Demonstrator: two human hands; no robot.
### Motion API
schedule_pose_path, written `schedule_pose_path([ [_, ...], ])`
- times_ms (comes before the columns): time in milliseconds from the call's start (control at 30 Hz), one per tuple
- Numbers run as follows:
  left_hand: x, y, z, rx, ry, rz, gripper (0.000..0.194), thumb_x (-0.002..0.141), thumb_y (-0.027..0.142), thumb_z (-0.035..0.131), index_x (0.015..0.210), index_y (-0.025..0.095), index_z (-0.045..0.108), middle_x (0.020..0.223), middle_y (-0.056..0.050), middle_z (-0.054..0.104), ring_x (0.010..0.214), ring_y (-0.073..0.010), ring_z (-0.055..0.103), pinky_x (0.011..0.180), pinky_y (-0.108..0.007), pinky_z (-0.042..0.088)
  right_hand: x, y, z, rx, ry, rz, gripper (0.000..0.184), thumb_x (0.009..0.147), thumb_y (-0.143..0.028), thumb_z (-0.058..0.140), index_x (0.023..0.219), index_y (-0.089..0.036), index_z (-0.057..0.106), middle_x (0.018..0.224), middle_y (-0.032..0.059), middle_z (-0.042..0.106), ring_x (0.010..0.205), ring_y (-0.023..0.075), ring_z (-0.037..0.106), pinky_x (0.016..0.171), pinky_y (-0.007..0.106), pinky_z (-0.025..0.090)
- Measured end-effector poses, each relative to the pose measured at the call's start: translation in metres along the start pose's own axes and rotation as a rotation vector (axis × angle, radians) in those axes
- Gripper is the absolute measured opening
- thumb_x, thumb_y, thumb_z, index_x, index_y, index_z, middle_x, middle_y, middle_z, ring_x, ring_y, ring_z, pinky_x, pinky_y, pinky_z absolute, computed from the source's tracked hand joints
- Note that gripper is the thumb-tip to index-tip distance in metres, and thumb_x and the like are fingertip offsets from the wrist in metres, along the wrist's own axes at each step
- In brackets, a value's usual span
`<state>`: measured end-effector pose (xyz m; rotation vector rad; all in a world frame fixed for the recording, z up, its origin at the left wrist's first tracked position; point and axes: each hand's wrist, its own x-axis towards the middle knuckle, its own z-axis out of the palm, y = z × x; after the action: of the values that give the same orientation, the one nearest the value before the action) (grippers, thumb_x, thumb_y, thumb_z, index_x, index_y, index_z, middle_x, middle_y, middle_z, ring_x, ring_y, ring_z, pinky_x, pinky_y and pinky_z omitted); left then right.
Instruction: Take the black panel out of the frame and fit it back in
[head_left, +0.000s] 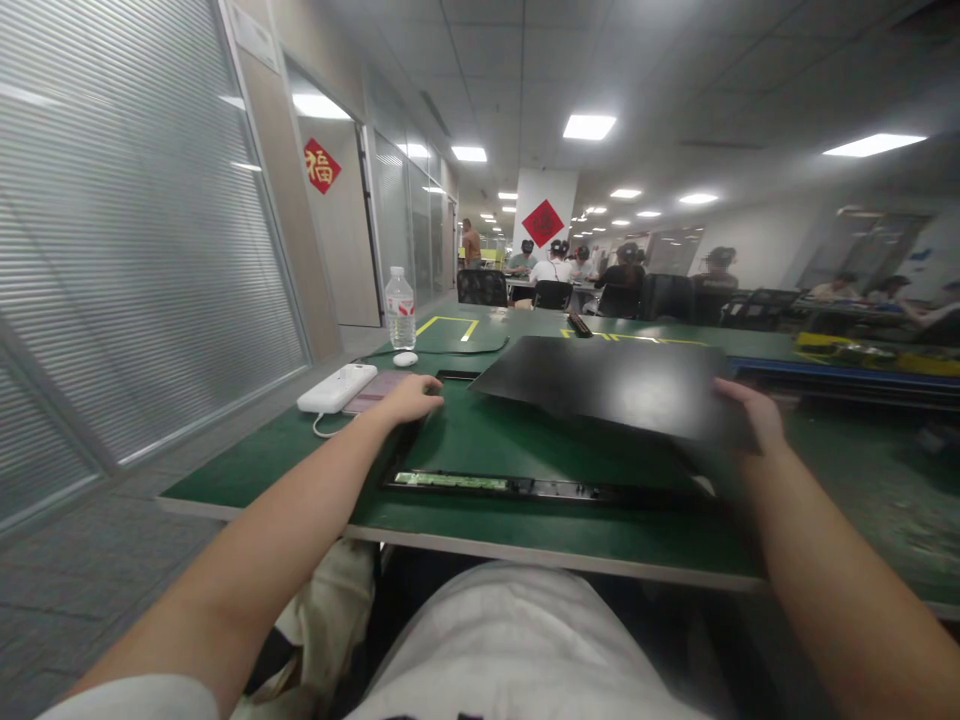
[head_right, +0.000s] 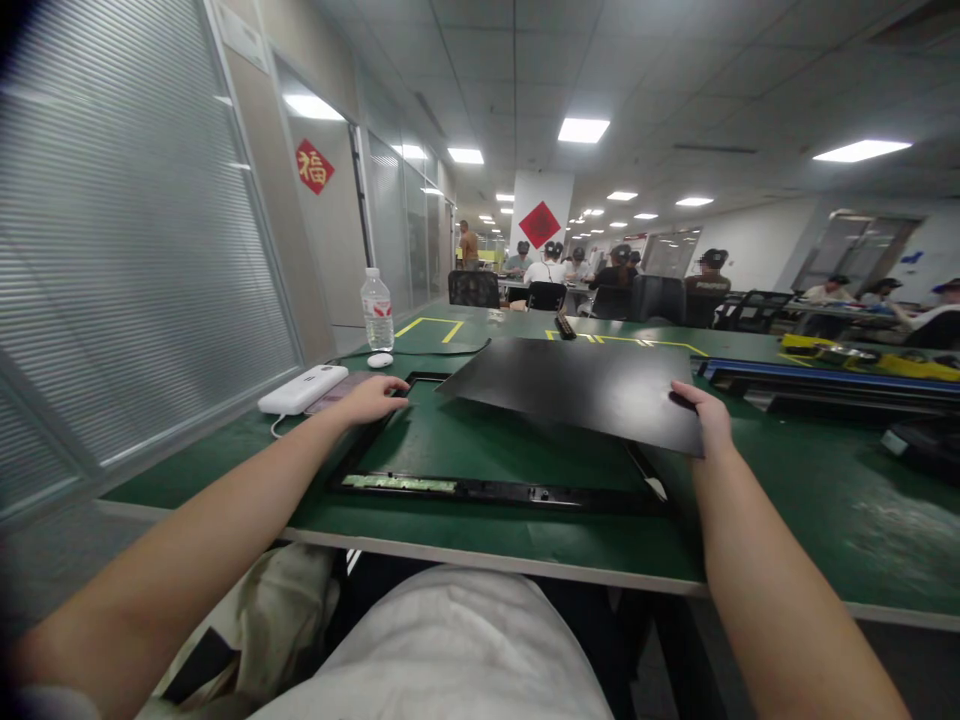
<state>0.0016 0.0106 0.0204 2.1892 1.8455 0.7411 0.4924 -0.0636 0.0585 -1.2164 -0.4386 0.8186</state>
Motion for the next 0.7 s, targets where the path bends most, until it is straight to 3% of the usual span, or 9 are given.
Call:
schedule_pose_path([
  [167,-0.002,0.001,0.004,0.139,-0.058,0.089,0.048,0.074,0.035,0.064,0.116,0.015,0.074,0.118,-0.015,0.069,0.115,-0.0302,0.062,0.103,-0.034,0.046,-0.01,-0.004,0.009,0.241,0.276,-0.076,0.011,0.07,-0.002,0.063,0.071,-0.013,0.064,0.066,0.0017,0.061,0.058,0.0143,0.059,0.061,0.031,0.06],
  [433,-0.004,-0.002,0.01,0.13,-0.074,0.091,0.049,0.074,0.034,0.063,0.119,0.018,0.071,0.127,-0.014,0.062,0.123,-0.0297,0.057,0.109,-0.036,0.042,0.019,0.008,0.002,0.503,0.368,-0.315,0.016,0.063,0.003,0.055,0.068,-0.012,0.059,0.076,0.004,0.064,0.072,0.0155,0.065,0.065,0.027,0.059],
  [633,-0.002,-0.001,0.023,0.068,-0.041,0.052,0.042,0.076,0.035,0.06,0.112,0.019,0.073,0.135,-0.014,0.059,0.131,-0.031,0.052,0.114,-0.037,0.035,0.024,0.006,-0.008,0.478,0.519,-0.241,0.019,0.066,-0.001,0.055,0.075,-0.017,0.054,0.085,0.0024,0.064,0.076,0.0156,0.065,0.061,0.027,0.058],
  [700,0.001,-0.001,0.024,0.024,-0.047,0.063,0.041,0.076,0.034,0.059,0.111,0.019,0.073,0.136,-0.013,0.06,0.132,-0.0293,0.052,0.115,-0.036,0.034,0.025,0.007,-0.012,0.411,0.476,-0.173,0.021,0.069,-0.002,0.052,0.081,-0.02,0.051,0.099,0.0022,0.064,0.08,0.0139,0.065,0.06,0.024,0.057],
])
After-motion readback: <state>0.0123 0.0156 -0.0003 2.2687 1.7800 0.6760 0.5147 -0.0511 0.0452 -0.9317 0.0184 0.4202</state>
